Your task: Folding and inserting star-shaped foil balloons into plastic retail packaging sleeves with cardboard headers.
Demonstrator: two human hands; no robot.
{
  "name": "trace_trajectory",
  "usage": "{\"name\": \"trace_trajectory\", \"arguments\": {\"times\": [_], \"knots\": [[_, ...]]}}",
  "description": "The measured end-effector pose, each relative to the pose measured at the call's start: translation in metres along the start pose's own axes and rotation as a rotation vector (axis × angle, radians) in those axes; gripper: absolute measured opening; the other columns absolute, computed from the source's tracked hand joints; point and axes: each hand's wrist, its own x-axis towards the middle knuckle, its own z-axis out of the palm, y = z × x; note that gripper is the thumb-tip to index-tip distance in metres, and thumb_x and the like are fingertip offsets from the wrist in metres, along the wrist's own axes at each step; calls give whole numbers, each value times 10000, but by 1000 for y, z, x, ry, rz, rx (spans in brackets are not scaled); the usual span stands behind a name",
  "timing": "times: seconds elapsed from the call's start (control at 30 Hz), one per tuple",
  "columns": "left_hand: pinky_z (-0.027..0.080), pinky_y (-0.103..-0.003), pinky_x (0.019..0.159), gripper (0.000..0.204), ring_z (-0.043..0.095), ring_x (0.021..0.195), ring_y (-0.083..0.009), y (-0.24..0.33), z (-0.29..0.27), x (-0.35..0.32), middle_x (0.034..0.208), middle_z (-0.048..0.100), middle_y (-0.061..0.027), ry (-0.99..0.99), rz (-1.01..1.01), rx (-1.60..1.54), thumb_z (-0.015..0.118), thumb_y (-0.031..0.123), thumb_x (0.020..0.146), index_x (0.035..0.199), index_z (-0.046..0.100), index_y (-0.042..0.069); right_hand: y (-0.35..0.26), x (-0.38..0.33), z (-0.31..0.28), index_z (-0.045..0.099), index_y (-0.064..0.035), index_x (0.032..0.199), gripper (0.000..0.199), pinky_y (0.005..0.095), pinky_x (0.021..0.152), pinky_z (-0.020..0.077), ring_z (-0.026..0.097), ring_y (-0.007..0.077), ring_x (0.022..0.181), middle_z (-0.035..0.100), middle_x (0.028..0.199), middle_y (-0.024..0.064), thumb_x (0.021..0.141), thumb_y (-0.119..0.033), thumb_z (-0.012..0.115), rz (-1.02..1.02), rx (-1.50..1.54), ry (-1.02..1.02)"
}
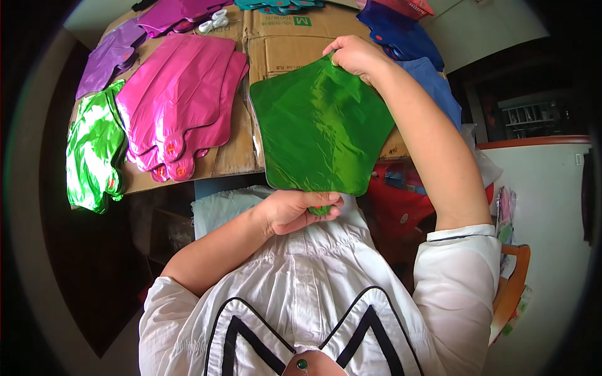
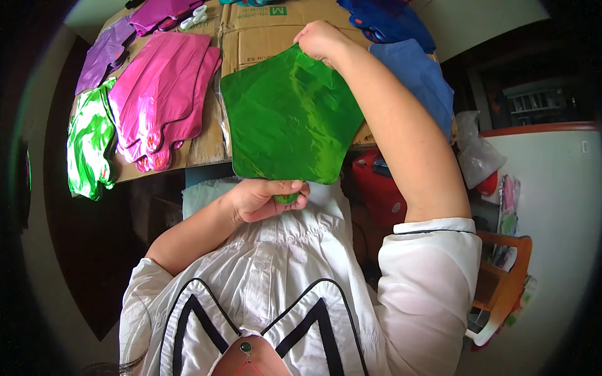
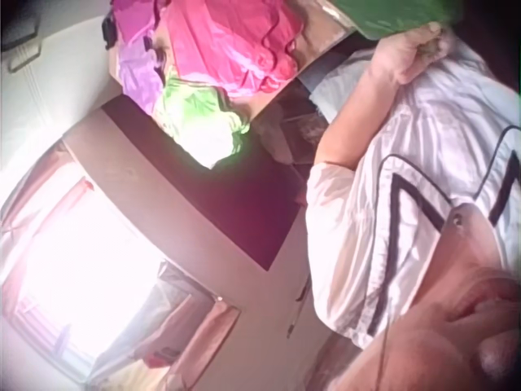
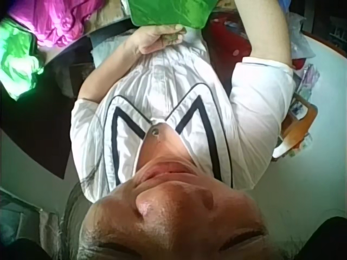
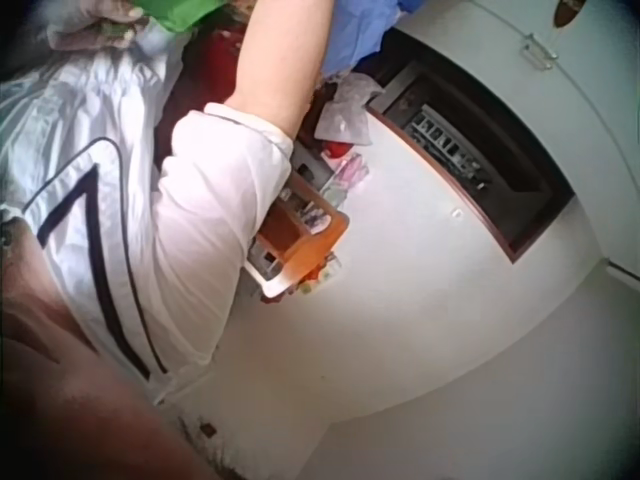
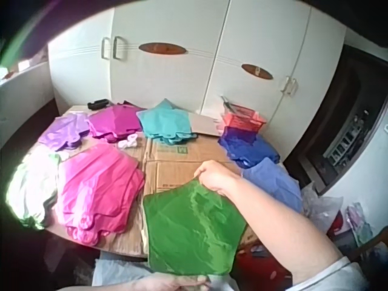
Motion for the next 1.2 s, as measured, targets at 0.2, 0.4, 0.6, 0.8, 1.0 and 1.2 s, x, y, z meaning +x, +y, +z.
{"name": "trace_trajectory", "arguments": {"times": [0.2,0.4,0.6,0.8,1.0,1.2], "knots": [[509,-343,912,324,638,962,-208,7,11,-7,1062,645,-118,-157,-19,-218,628,168,929,1193,570,-9,27,24,8,689,-24,918,232,315,524,445,581,171,621,668,779,104,794,8,495,-31,120,19],[530,-314,824,235,635,878,-184,-1,14,1,978,648,-95,26,-25,-170,618,199,945,1098,587,23,11,8,5,646,1,970,228,282,528,455,588,139,642,652,802,94,799,51,504,-34,98,-15],[528,-281,779,167,619,850,-150,3,28,-1,960,640,-75,130,-4,-82,616,179,948,1040,598,41,4,4,6,627,-8,983,231,271,465,397,528,100,579,605,755,54,807,56,493,-6,103,-10],[498,-273,786,113,604,836,-148,4,20,4,934,629,-54,141,17,-45,595,151,953,985,599,43,-2,4,9,655,-11,963,181,312,496,410,529,132,567,619,756,72,816,-61,562,-17,48,25],[486,-262,782,127,590,804,-140,1,22,10,906,624,-34,214,-10,6,555,158,975,983,603,41,1,26,11,713,-6,961,333,397,752,528,681,290,840,698,979,195,800,-289,638,90,-218,78],[448,-234,720,174,610,797,-112,-3,17,11,894,640,-1,191,-4,133,507,203,1000,1008,615,67,-9,24,20,698,4,965,310,391,848,535,674,334,972,694,1046,193,806,-239,589,110,-449,174]]}}
